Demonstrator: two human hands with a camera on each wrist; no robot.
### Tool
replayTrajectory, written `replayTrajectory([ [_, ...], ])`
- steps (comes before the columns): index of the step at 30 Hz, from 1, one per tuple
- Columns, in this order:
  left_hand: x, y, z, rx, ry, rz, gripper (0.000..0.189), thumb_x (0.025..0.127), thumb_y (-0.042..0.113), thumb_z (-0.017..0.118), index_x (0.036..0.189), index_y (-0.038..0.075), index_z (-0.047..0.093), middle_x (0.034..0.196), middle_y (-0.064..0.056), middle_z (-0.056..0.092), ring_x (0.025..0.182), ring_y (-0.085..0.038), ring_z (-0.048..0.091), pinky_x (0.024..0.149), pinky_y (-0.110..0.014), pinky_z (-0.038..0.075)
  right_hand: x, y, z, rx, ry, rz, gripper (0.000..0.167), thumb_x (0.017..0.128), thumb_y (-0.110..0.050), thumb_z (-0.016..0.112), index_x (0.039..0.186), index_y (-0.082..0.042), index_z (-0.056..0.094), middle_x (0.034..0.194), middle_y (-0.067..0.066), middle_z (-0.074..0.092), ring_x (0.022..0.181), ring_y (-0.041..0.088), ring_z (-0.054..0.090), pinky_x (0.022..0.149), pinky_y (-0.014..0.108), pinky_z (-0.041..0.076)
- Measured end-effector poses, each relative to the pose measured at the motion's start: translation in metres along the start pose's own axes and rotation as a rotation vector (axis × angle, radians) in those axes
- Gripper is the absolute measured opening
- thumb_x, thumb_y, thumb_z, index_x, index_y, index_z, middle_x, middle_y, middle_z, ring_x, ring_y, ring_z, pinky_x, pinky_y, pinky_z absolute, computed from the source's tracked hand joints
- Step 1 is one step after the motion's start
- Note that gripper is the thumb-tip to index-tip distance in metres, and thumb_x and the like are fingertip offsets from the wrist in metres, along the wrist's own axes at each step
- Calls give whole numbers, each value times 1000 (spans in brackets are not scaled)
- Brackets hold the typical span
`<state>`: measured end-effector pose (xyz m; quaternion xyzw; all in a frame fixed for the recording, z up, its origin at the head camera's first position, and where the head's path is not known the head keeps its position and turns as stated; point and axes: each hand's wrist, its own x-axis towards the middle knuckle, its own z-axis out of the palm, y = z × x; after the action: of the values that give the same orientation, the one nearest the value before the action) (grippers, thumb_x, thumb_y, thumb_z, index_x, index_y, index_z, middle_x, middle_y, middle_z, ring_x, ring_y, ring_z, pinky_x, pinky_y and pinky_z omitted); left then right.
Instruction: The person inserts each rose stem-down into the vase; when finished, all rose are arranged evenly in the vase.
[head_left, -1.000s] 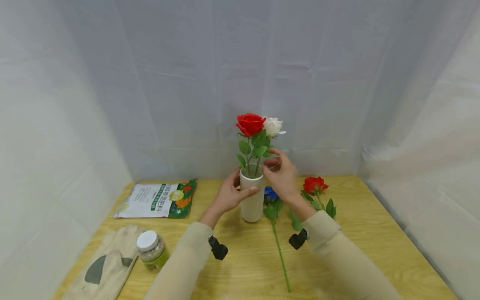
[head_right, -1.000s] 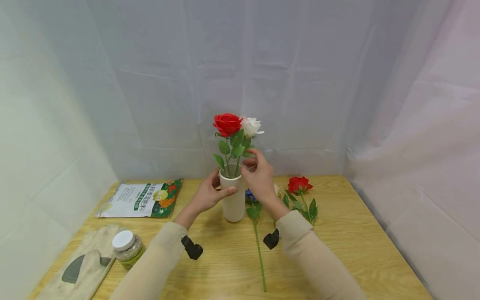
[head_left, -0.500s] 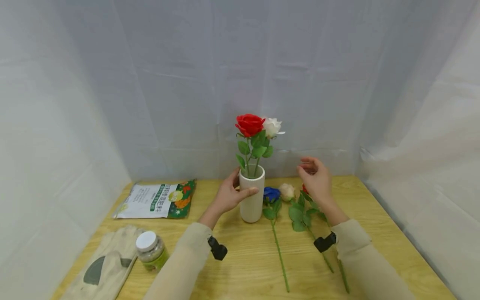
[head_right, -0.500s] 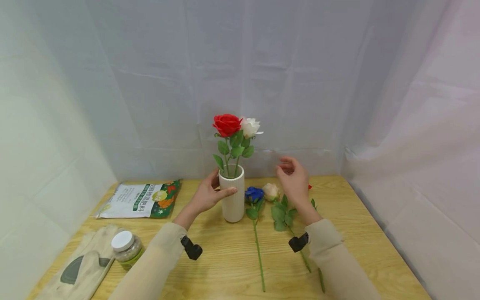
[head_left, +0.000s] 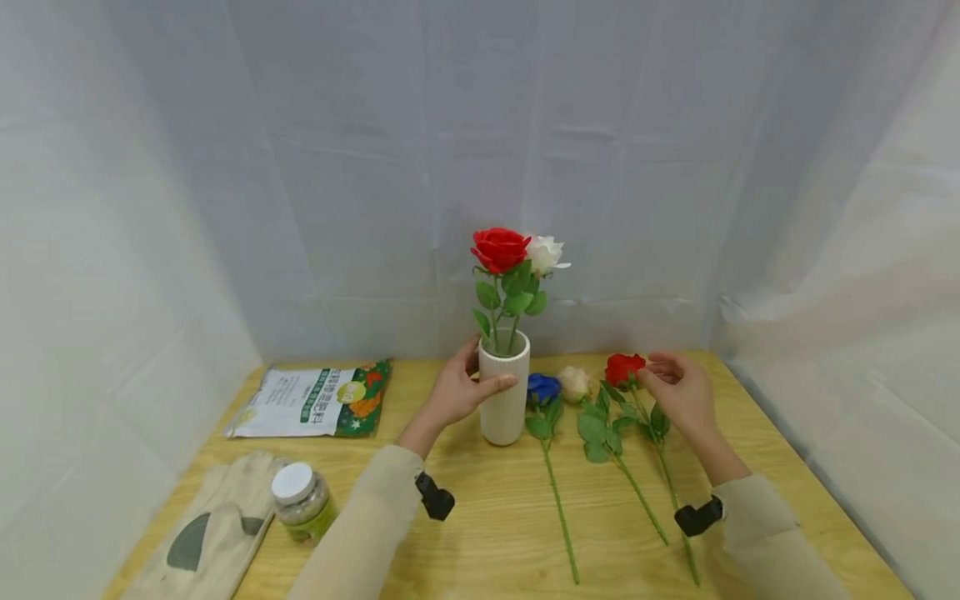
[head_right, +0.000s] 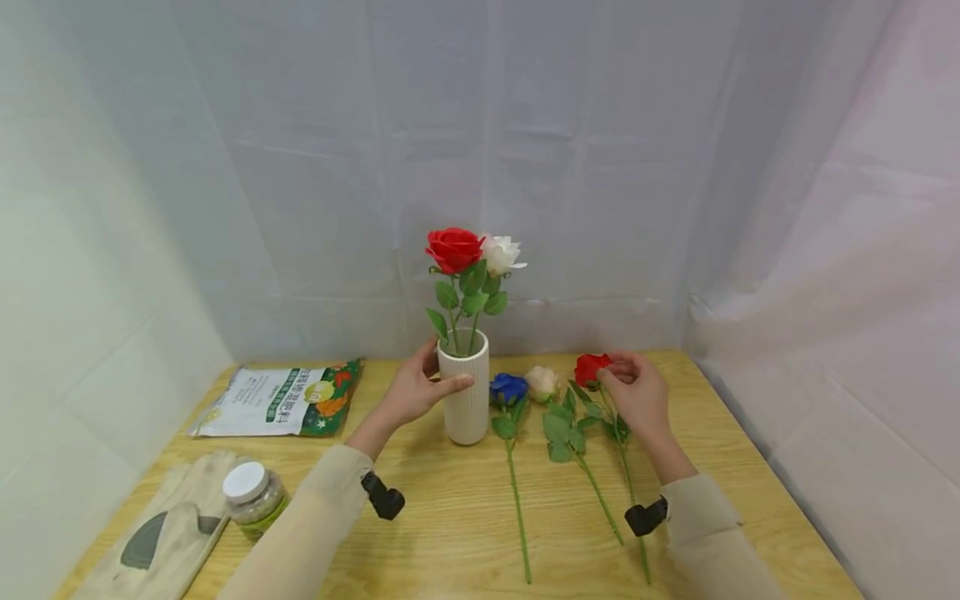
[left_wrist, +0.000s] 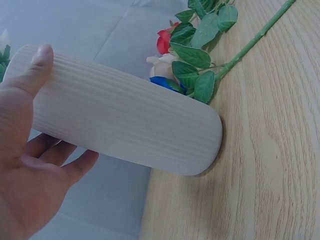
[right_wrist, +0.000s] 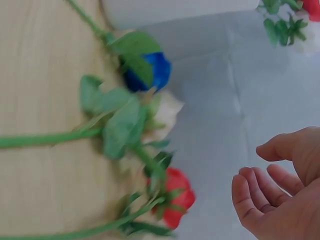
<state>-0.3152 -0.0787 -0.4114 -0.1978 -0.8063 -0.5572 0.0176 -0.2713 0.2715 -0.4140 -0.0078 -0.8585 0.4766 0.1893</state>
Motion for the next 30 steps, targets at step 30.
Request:
replayTrajectory([
  [30, 0, 1, 0, 15, 1, -17, 89, 93, 32, 84, 165, 17, 35, 157, -16, 54, 144, -37, 54, 114, -56, 50, -33, 80, -6, -169, -235, 162, 46, 93, -6, 76, 132, 14, 62, 118, 33, 69, 84, 23, 72, 63, 25, 58],
])
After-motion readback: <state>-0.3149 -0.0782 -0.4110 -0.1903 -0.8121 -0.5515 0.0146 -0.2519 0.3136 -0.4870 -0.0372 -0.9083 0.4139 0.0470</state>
